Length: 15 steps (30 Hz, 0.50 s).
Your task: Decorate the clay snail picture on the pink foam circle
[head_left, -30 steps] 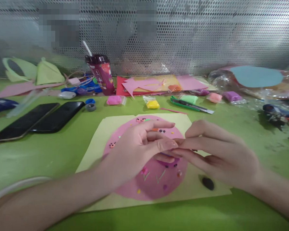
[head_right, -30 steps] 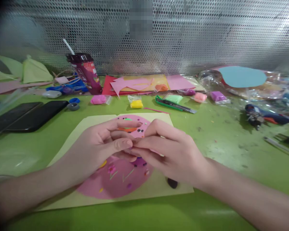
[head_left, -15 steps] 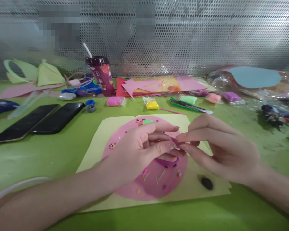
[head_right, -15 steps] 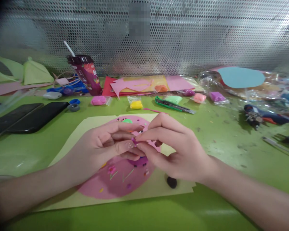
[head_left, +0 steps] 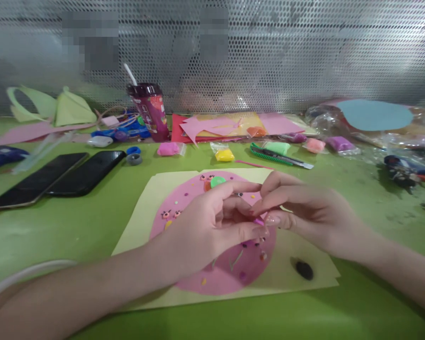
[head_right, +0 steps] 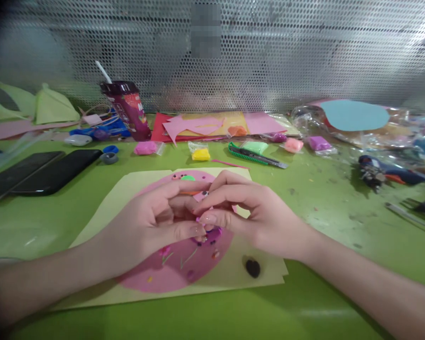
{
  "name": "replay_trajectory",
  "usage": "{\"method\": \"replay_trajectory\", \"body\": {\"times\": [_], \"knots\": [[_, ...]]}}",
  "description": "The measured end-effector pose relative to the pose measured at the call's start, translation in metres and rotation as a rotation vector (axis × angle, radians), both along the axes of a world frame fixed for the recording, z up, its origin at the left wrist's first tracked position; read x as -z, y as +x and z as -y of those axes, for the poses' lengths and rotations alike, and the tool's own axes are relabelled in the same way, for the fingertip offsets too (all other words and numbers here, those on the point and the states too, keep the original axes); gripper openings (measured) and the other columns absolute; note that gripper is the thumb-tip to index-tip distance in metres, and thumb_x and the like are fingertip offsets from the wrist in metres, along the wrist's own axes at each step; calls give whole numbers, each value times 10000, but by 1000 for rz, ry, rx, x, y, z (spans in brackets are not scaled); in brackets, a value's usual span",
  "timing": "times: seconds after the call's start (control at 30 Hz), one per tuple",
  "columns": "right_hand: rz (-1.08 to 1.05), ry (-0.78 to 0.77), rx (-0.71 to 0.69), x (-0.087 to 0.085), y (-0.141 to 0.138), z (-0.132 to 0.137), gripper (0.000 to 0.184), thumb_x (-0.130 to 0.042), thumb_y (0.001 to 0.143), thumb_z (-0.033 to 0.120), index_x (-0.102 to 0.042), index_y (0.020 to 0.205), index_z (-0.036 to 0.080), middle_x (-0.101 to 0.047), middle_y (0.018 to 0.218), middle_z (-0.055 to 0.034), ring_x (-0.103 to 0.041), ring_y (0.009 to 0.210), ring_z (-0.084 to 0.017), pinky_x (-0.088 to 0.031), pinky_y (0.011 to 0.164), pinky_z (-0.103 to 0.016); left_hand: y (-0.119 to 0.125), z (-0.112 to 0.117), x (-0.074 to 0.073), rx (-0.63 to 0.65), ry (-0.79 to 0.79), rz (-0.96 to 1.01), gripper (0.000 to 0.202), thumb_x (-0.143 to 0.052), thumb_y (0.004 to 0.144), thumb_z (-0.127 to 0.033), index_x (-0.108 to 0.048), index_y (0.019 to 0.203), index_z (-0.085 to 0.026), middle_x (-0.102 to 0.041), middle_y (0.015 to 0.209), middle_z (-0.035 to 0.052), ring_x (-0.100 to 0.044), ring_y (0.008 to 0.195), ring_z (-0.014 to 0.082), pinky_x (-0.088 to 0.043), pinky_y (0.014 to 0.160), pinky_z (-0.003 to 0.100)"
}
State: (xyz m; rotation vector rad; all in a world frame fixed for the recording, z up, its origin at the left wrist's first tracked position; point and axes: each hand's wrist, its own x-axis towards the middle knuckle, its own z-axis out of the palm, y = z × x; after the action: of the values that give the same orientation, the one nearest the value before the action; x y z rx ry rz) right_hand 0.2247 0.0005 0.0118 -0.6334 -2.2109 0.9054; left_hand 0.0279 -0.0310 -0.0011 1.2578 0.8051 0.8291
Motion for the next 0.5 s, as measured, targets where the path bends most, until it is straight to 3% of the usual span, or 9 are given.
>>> {"method": "replay_trajectory", "body": {"times": [0.5], "knots": [[53,-114,-13,-2,-3,3,101,-585,865,241,-651,805,194,-522,786,-6,-533,687,-114,-458,599,-251,0,3,5,22,53,-57,457,-663,810,-217,-474,1224,-263,-631,877,-15,-614,842,140,-479,783,274]]}}
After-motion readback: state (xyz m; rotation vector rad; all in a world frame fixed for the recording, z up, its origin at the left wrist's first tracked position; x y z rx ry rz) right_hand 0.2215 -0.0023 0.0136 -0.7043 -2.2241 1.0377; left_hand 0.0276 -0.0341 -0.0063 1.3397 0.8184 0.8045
